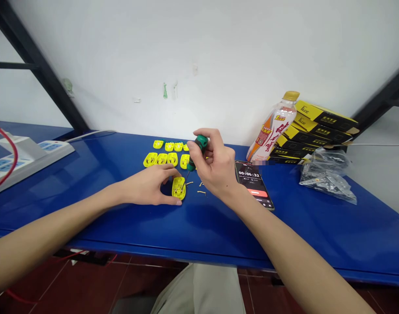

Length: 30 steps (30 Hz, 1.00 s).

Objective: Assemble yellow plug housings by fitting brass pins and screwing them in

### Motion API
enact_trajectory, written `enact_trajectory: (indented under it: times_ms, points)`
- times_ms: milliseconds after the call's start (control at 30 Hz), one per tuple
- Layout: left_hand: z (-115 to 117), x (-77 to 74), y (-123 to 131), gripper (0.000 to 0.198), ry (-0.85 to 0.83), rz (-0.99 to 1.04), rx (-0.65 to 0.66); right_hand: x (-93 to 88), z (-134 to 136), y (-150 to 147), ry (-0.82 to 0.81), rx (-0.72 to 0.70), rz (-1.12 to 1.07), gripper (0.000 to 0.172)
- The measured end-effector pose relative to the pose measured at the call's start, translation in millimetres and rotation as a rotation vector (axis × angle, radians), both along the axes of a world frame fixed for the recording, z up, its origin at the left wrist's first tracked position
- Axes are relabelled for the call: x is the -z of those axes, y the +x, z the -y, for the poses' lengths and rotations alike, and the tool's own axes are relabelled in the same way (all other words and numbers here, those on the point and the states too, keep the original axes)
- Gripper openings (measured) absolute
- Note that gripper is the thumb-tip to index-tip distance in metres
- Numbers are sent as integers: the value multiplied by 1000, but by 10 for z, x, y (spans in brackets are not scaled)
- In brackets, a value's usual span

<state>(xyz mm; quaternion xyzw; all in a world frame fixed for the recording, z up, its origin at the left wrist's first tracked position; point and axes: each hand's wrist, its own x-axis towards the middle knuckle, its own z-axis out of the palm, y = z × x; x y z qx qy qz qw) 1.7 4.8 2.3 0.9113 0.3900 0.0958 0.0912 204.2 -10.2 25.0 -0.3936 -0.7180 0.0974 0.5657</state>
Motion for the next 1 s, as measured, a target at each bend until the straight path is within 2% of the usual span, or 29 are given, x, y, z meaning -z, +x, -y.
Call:
enact_trajectory:
  times_ms: [100,233,300,433,567,667,767,833,933,1000]
  points:
    - [2,4,-4,77,3,-2,0,-32,30,-8,24,-2,52,25]
    - [3,11,-7,76,11,2,2,-119,59,-13,148,64,222,25]
    - [2,11,-4,76,12,7,3,-182,65,13,154,82,305,24]
    - [3,3,4,75,-5,16,-6,-341,43,117,85,-42,494,27]
    - [5,-2,3,72,-15,13,-8,-469,-64,135,64,-127,526,25]
    - [-3,7,-4,69,-28,20,-6,-537,-150,43,89,-72,604,32]
    - [-14,18,-10,67,-18,42,3,-622,-176,-61,112,38,809,44]
    - [-20,22,-12,67,-12,44,7,-678,-164,-98,84,-12,896,39]
    - [-24,21,-12,69,-10,38,5,-717,-149,-105,-31,-211,864,33]
    - [-26,21,-11,71,-8,38,3,-710,-153,-94,-62,-173,875,30]
